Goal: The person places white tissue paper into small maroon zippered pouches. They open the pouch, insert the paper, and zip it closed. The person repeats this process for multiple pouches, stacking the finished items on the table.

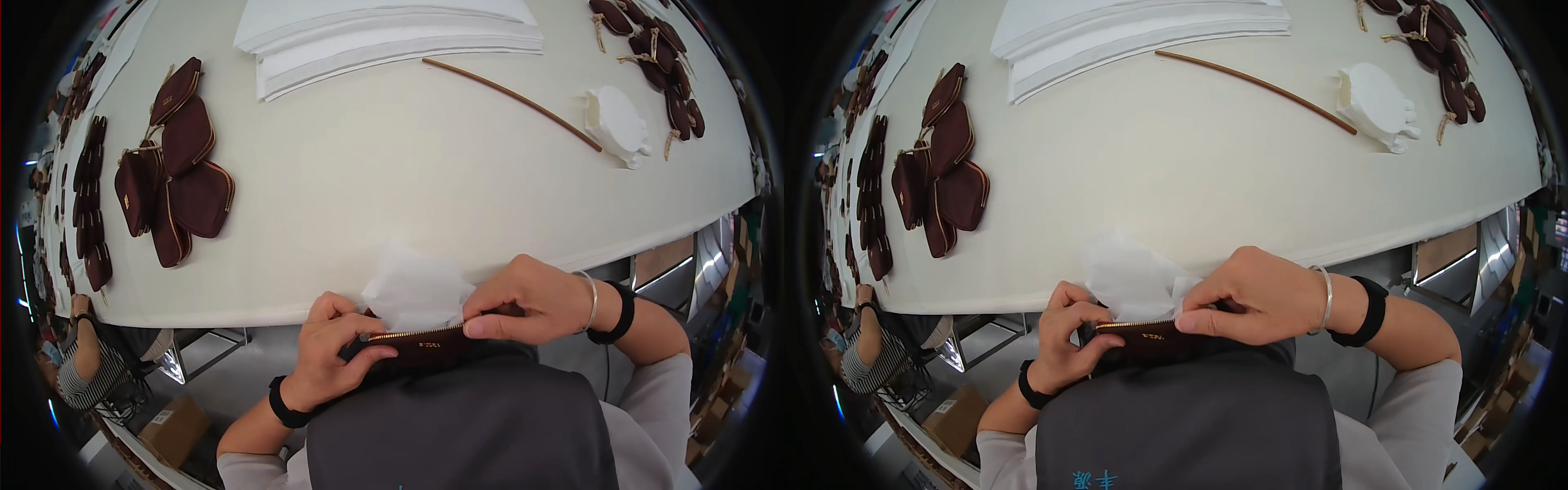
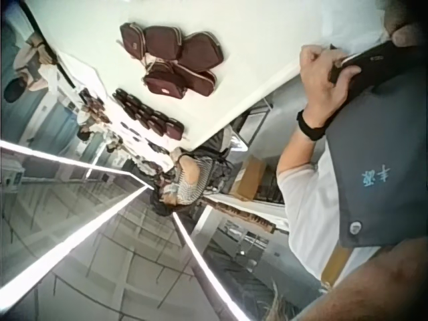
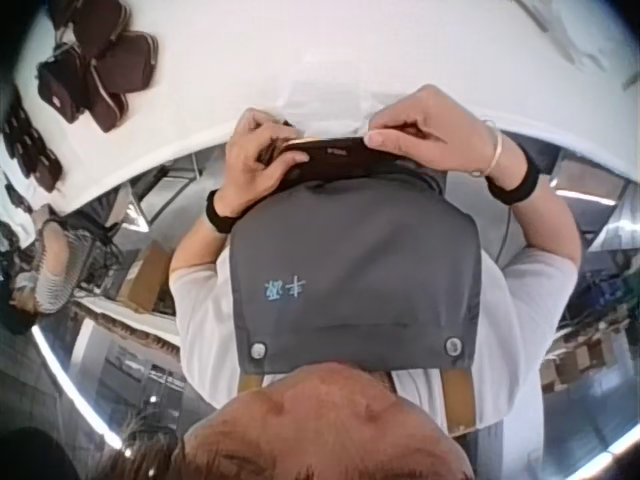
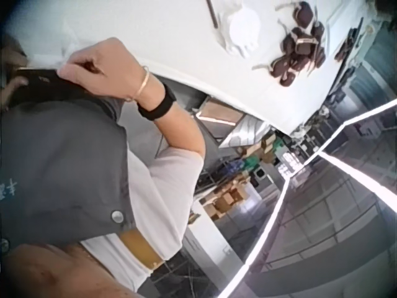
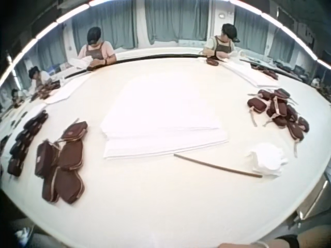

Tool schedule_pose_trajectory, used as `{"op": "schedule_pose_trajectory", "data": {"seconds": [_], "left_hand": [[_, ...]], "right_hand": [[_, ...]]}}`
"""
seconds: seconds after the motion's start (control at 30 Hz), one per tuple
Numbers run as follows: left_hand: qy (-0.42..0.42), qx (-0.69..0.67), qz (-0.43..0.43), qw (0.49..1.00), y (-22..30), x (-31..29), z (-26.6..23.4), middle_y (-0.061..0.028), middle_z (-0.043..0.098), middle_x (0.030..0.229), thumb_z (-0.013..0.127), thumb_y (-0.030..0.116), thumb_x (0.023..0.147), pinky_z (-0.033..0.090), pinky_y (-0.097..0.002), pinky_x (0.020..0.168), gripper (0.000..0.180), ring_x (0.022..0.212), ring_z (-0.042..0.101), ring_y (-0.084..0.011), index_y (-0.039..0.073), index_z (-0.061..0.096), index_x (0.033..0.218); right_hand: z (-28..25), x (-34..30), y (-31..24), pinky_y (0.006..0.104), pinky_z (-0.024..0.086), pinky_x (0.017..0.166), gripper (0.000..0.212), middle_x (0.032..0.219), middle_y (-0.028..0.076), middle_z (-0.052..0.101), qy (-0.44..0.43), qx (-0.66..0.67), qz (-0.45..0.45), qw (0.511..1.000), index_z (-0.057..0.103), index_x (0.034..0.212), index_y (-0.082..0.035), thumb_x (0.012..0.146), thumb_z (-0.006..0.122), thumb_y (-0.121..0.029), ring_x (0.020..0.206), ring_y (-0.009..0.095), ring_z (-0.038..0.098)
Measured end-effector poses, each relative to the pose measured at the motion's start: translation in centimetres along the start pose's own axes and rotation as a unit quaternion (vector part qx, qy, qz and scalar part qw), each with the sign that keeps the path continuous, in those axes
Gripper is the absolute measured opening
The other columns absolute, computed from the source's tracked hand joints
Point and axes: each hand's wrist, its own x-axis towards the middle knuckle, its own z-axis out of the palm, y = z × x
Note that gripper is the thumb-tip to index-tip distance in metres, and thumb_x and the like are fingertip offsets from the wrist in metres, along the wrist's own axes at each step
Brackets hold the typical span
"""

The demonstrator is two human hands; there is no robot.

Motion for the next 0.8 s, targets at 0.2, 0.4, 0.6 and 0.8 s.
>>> {"op": "schedule_pose_trajectory", "data": {"seconds": [0.2, 0.4, 0.6, 0.8], "left_hand": [[-0.077, -0.001, -0.006, 0.997, 1.1, 1.4, -0.9, -0.0035, 0.060, 0.076, 0.084, 0.017, 0.079, 0.043, -0.0324, 0.064, 0.024, 0.070, 0.051, -0.0206, 0.005, 0.066, 0.091], [0.001, -0.097, -0.068, 0.993, 1.0, 5.2, -1.2, -0.0084, 0.061, 0.089, 0.075, 0.014, 0.088, 0.046, -0.0314, 0.070, 0.025, 0.077, 0.058, -0.0214, 0.004, 0.065, 0.107], [0.054, -0.055, -0.066, 0.995, -0.3, 10.0, -1.3, -0.0087, 0.055, 0.077, 0.065, 0.020, 0.097, 0.043, -0.0329, 0.066, 0.015, 0.071, 0.053, -0.0206, 0.007, 0.070, 0.098], [0.119, 0.117, 0.010, 0.986, -0.7, 10.0, 1.0, -0.0085, 0.053, 0.073, 0.061, 0.022, 0.100, 0.043, -0.0378, 0.059, 0.015, 0.065, 0.053, -0.0257, 0.009, 0.066, 0.095]], "right_hand": [[0.7, -0.5, 0.7, 0.0340, 0.046, 0.056, 0.034, 0.069, 0.011, 0.063, 0.036, -0.164, -0.040, 0.985, 0.068, 0.093, -0.008, 0.087, 0.078, -0.041, 0.060, 0.028, 0.061], [-0.1, 1.2, 0.7, 0.0212, 0.038, 0.054, 0.027, 0.076, -0.004, 0.065, 0.154, 0.101, 0.077, 0.980, 0.063, 0.101, -0.005, 0.085, 0.083, -0.013, 0.061, 0.001, 0.046], [-2.8, 2.9, -0.1, 0.0167, 0.033, 0.049, 0.023, 0.074, -0.006, 0.063, 0.196, 0.157, 0.135, 0.958, 0.063, 0.103, -0.003, 0.097, 0.069, -0.025, 0.058, -0.001, 0.044], [-1.5, 3.1, 2.7, 0.0196, 0.030, 0.049, 0.021, 0.071, -0.006, 0.057, 0.201, 0.046, 0.020, 0.978, 0.058, 0.099, -0.001, 0.101, 0.063, -0.021, 0.056, 0.001, 0.041]]}}
